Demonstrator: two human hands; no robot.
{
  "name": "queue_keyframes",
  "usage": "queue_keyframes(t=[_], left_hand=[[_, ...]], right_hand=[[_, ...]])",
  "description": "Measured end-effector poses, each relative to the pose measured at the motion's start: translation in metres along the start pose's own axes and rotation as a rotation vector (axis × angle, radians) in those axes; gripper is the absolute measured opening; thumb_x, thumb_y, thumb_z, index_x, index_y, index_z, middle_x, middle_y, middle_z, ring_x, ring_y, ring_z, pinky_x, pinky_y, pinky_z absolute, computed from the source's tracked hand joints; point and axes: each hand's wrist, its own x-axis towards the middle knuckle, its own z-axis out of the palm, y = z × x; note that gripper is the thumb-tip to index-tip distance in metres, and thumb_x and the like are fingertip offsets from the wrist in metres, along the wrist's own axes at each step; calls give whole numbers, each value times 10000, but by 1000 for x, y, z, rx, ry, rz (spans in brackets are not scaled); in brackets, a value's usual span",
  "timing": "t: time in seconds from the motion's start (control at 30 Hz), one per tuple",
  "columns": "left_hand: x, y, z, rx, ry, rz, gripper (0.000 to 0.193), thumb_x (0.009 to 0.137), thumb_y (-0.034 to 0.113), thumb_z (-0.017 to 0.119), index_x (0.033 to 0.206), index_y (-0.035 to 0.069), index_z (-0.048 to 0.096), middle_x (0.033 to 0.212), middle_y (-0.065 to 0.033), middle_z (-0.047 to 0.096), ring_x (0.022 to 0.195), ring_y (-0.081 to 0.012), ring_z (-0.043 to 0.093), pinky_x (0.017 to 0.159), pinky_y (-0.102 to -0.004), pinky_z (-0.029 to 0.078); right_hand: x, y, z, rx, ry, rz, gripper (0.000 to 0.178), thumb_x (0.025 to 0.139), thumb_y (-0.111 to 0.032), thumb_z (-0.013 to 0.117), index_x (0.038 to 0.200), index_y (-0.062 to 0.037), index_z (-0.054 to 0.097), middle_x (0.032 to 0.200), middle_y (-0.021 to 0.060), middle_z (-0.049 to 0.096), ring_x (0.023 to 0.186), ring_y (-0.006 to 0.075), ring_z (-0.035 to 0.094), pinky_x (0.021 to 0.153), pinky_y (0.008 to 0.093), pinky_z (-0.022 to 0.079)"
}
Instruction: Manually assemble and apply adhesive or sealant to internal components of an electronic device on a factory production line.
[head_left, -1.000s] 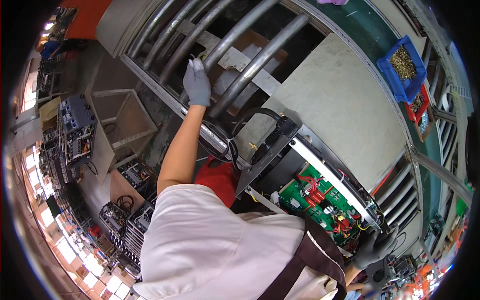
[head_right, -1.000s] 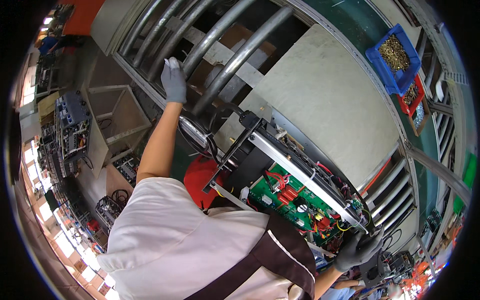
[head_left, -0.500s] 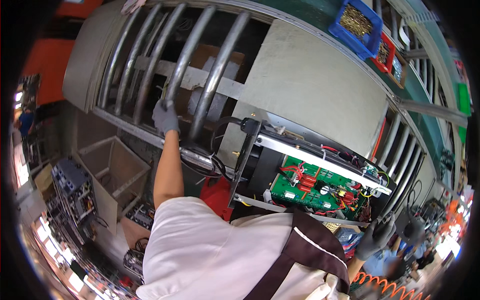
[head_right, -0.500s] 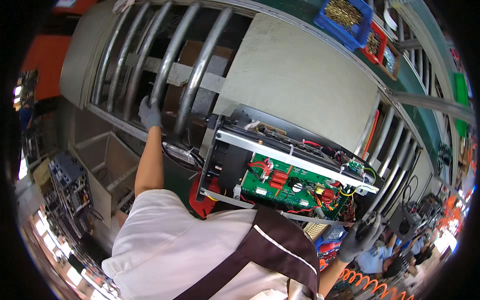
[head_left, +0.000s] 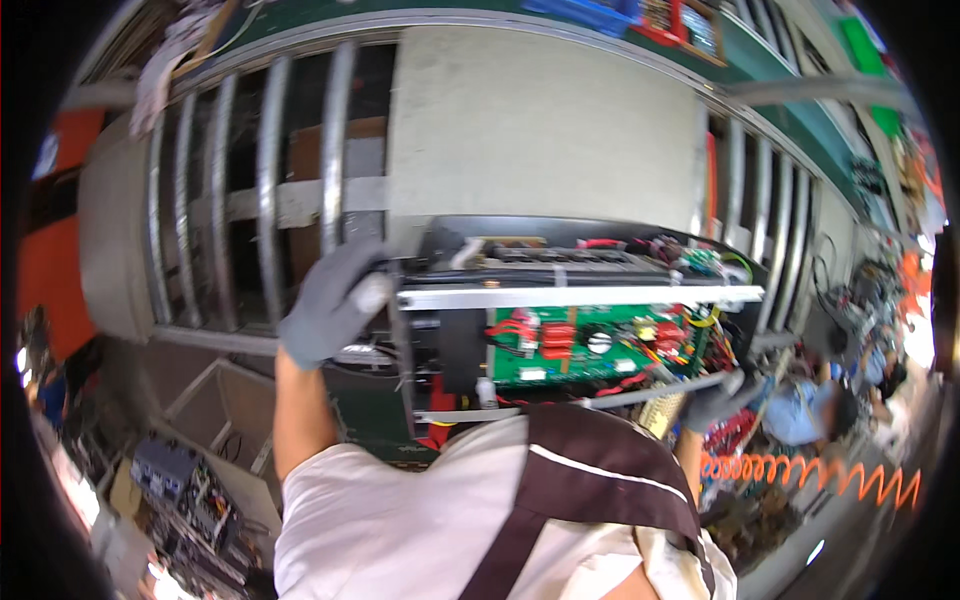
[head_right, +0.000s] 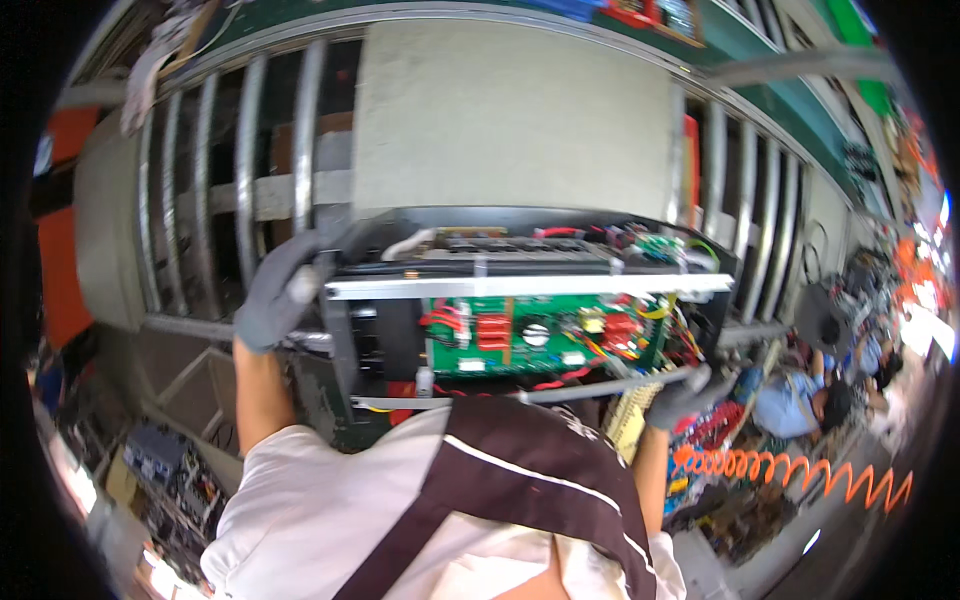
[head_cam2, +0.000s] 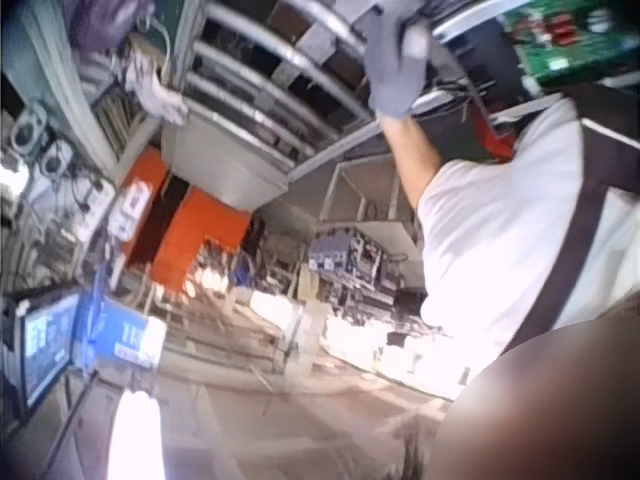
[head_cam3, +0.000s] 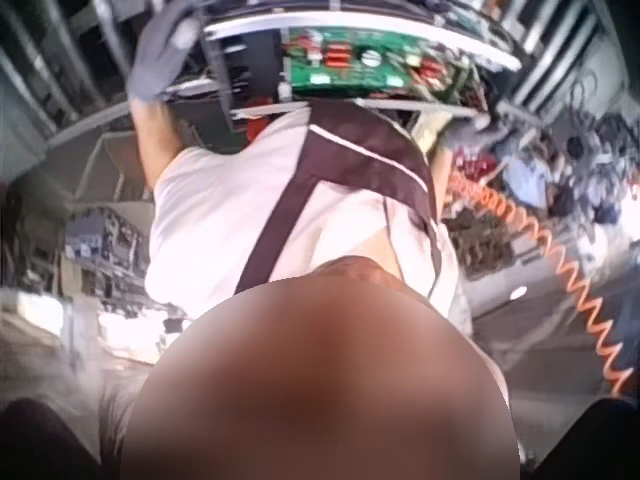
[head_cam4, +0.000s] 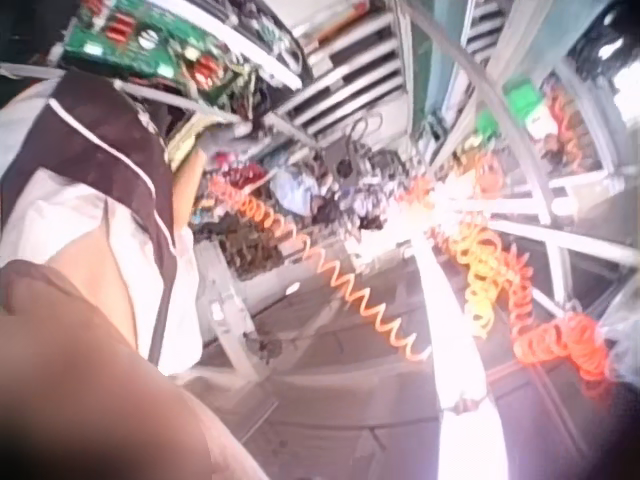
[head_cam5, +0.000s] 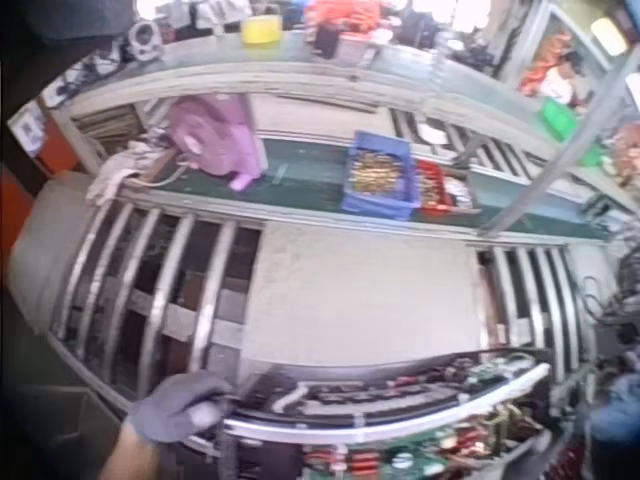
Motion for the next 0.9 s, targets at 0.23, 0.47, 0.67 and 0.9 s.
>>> queue_keyframes(t=[0.23, 0.47, 0.67, 0.9], left_hand=[[-15, -12, 10, -259, -24, -205, 410, 918, 320, 515, 1104, -44, 548, 958, -133, 594, 895, -236, 565, 829, -340, 435], [-26, -43, 29, -196, 211, -319, 386, 957, 238, 447, 1212, -40, 531, 1178, -126, 569, 1092, -202, 512, 956, -311, 384], [-20, -60, 41, -198, 390, -245, 392, 947, 210, 429, 1272, 0, 494, 1185, -99, 573, 1092, -184, 522, 935, -293, 408], [-17, -75, 38, -90, 497, -86, 294, 959, 225, 474, 1159, 43, 589, 962, -9, 600, 843, -90, 518, 733, -251, 446]], right_hand=[[-5, -22, 9, 186, -92, -177, 540, 941, -268, 469, 1337, 75, 337, 1258, 181, 472, 1114, 249, 468, 998, 368, 341], [7, -36, -12, 486, -145, -94, 513, 958, -241, 473, 1366, 44, 347, 1010, 59, 521, 912, 125, 480, 838, 262, 406], [5, 40, -47, 967, -58, 406, 391, 976, -241, 462, 1294, -15, 434, 882, 40, 553, 725, 104, 524, 622, 252, 460], [-64, 176, -68, 1040, -74, 568, 446, 942, -286, 510, 1295, -19, 453, 885, 22, 530, 733, 98, 506, 653, 240, 449]])
